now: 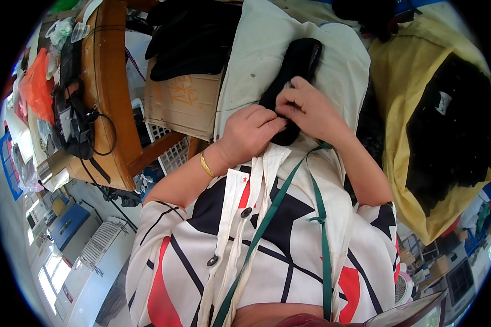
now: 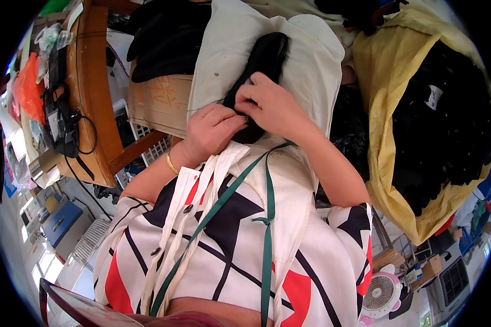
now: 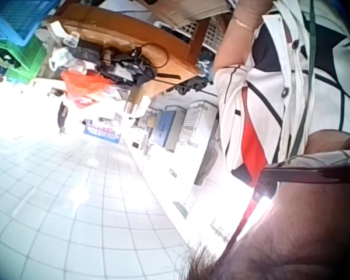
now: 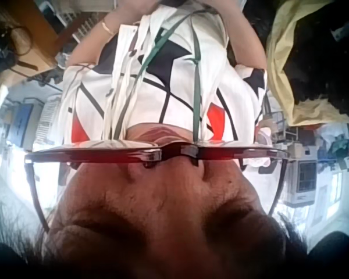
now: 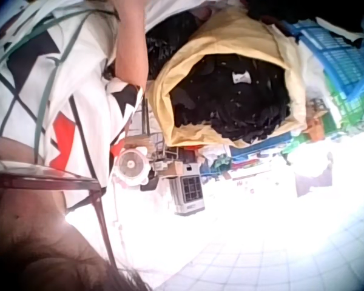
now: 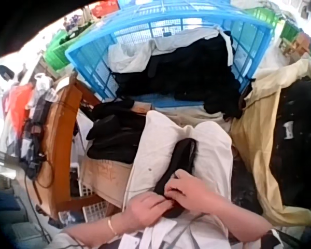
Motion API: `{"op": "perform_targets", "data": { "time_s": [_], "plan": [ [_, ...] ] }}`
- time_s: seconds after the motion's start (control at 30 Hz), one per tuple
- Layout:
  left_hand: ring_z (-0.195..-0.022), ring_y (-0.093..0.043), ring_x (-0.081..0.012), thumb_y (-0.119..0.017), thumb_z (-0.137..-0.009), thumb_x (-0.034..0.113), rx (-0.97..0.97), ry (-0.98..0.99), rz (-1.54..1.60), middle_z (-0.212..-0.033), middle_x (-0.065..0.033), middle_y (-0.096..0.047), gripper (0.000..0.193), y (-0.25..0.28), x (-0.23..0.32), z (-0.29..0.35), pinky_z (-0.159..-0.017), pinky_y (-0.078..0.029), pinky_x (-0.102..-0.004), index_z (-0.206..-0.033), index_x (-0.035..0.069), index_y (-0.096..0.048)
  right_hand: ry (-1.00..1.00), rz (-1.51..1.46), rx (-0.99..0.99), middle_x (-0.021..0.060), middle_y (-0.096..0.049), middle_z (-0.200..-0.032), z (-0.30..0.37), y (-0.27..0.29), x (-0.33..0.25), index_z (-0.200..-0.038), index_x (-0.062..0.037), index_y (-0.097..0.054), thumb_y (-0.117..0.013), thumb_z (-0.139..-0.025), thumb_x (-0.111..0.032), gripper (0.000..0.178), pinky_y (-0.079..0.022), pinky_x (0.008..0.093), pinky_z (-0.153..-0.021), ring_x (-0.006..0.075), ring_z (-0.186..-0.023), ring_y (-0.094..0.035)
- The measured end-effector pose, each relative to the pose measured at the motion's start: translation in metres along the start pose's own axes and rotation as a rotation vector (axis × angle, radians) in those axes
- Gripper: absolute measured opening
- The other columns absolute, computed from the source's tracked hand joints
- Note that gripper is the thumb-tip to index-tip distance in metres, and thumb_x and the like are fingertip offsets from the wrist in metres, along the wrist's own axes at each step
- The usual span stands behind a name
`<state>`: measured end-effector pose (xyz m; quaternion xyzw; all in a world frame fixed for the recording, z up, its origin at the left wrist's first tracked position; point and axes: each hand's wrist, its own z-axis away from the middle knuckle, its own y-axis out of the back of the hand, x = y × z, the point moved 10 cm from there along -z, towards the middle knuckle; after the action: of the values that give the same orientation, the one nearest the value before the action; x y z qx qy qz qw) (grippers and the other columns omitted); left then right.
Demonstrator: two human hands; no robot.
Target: The person sits on the floor in a workshop and hand-sews a black shoe using a needle and thread. They repeatedly pull the thread through the shoe's sole and upper, occasionally adjusting the shoe's position on their lap.
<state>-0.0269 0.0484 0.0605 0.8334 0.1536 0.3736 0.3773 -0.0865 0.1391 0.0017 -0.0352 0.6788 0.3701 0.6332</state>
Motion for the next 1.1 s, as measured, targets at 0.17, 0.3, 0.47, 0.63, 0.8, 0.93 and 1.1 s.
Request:
{"op": "perform_targets", "data": {
  "time_s": [0.17,0.3,0.47,0.63,0.8,0.93,1.1],
  "plan": [
    [-0.068,-0.061,-0.0233,-0.079,-0.068,0.007,-0.032,0.109,0.078,-0.080,-0.0055,-0.062,0.023,-0.004,-0.009,-0.004,-0.058,-0.050,-0.0336,-0.089,0.009,-0.070,-0.303,-0.606,0.250,0.0027,-0.062,-0.084,-0.004,0.012,0.032,-0.094,-0.0066,-0.058,-0.053,-0.100,-0.023,0.018,-0.047,0.0264,-0.053,0.0133,-0.064,-0.060],
    [-0.069,-0.061,-0.0245,-0.077,-0.072,0.007,-0.099,0.200,0.134,-0.081,-0.0071,-0.063,0.020,-0.008,-0.018,-0.008,-0.060,-0.050,-0.0329,-0.091,0.008,-0.070,-0.492,-0.935,0.152,0.0024,-0.062,-0.074,0.010,0.005,0.043,-0.098,-0.0084,-0.051,-0.048,-0.103,-0.027,0.020,-0.043,0.0218,-0.046,0.0097,-0.052,-0.056],
    [-0.072,-0.061,-0.0252,-0.075,-0.078,0.005,-0.173,0.346,0.255,-0.082,-0.0087,-0.062,0.016,-0.014,-0.030,-0.009,-0.061,-0.050,-0.0327,-0.093,0.005,-0.069,-0.341,-0.939,0.186,0.0007,-0.059,-0.075,0.025,0.033,0.038,-0.101,-0.0085,-0.054,-0.055,-0.100,-0.019,0.010,-0.043,0.0224,-0.051,0.0081,-0.059,-0.055],
    [-0.073,-0.060,-0.0229,-0.072,-0.081,0.003,-0.185,0.395,0.332,-0.085,-0.0085,-0.061,0.014,-0.018,-0.036,-0.005,-0.063,-0.048,-0.0306,-0.094,0.005,-0.069,-0.082,-0.368,0.090,0.0046,-0.058,-0.084,0.052,0.025,0.020,-0.106,-0.0066,-0.059,-0.063,-0.090,-0.006,0.016,-0.047,0.0286,-0.064,0.0162,-0.075,-0.059],
    [-0.074,-0.059,-0.0220,-0.070,-0.083,0.003,-0.235,0.451,0.403,-0.086,-0.0077,-0.059,0.013,-0.025,-0.041,-0.002,-0.064,-0.046,-0.0290,-0.096,0.006,-0.068,0.068,0.002,0.036,0.0080,-0.057,-0.083,0.053,0.014,0.006,-0.103,-0.0024,-0.062,-0.066,-0.082,-0.002,0.021,-0.049,0.0328,-0.069,0.0230,-0.080,-0.059],
    [-0.077,-0.059,-0.0226,-0.069,-0.084,0.005,-0.325,0.454,0.426,-0.087,-0.0076,-0.059,0.012,-0.027,-0.043,-0.008,-0.067,-0.047,-0.0301,-0.096,0.006,-0.068,-0.146,-0.492,0.162,0.0010,-0.060,-0.085,0.051,0.029,0.049,-0.097,-0.0024,-0.063,-0.067,-0.088,-0.007,0.011,-0.049,0.0281,-0.067,0.0112,-0.077,-0.059],
    [-0.083,-0.060,-0.0259,-0.069,-0.084,0.006,-0.394,0.443,0.397,-0.089,-0.0094,-0.060,0.011,-0.034,-0.041,-0.012,-0.072,-0.048,-0.0334,-0.095,0.005,-0.067,-0.328,-1.011,0.129,0.0010,-0.061,-0.085,0.033,0.022,0.041,-0.105,-0.0018,-0.062,-0.063,-0.092,-0.009,0.015,-0.054,0.0256,-0.071,0.0083,-0.076,-0.060]
  ]
}}
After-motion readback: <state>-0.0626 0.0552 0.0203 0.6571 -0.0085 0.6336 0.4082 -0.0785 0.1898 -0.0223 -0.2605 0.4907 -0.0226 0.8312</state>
